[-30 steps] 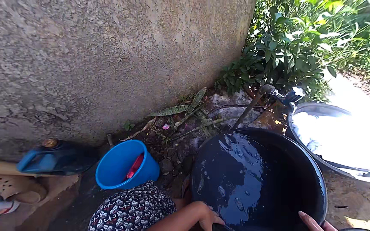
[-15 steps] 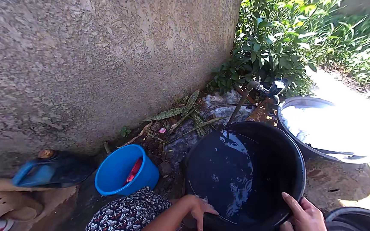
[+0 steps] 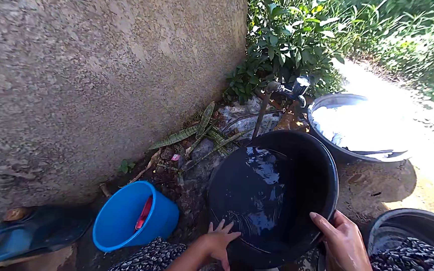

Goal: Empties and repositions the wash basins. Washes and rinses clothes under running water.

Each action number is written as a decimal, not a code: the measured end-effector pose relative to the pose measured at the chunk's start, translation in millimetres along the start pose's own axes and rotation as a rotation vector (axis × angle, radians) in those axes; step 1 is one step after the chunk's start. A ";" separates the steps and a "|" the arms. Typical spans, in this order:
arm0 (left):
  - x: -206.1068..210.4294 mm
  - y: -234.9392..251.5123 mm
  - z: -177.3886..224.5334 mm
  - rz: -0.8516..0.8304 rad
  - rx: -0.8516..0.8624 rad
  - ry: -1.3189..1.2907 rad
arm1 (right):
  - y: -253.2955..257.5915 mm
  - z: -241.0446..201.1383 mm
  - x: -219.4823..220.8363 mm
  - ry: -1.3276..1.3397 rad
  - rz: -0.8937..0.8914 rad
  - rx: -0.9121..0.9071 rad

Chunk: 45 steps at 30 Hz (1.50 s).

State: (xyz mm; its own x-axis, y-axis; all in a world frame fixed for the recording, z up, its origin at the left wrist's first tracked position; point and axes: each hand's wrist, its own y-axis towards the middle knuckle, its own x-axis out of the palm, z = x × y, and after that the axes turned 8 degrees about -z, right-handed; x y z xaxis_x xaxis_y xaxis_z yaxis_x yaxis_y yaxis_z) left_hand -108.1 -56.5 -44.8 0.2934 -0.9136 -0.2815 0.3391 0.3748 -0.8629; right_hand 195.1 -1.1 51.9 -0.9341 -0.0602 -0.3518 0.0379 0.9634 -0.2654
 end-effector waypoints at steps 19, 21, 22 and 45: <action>-110.6 61.1 -117.2 0.705 -0.162 -0.706 | -28.4 -16.6 30.2 -0.020 -0.092 -0.084; -110.3 86.4 -126.3 0.770 -0.240 -0.767 | -31.5 -18.4 34.5 -0.032 -0.097 -0.124; -109.2 95.8 -125.8 0.787 -0.243 -0.836 | -32.1 -18.9 35.9 -0.032 -0.095 -0.143; -123.4 148.6 -81.4 0.733 -0.468 -1.036 | -15.5 -54.0 29.5 0.231 -0.067 -0.172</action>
State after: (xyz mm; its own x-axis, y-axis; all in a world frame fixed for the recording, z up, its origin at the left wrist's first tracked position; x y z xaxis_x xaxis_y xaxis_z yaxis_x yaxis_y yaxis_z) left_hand -166.7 99.1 -172.4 0.8778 0.0874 -0.4709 -0.4577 0.4428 -0.7710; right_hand 147.8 -3.7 94.0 -0.9894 -0.0827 -0.1195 -0.0685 0.9906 -0.1183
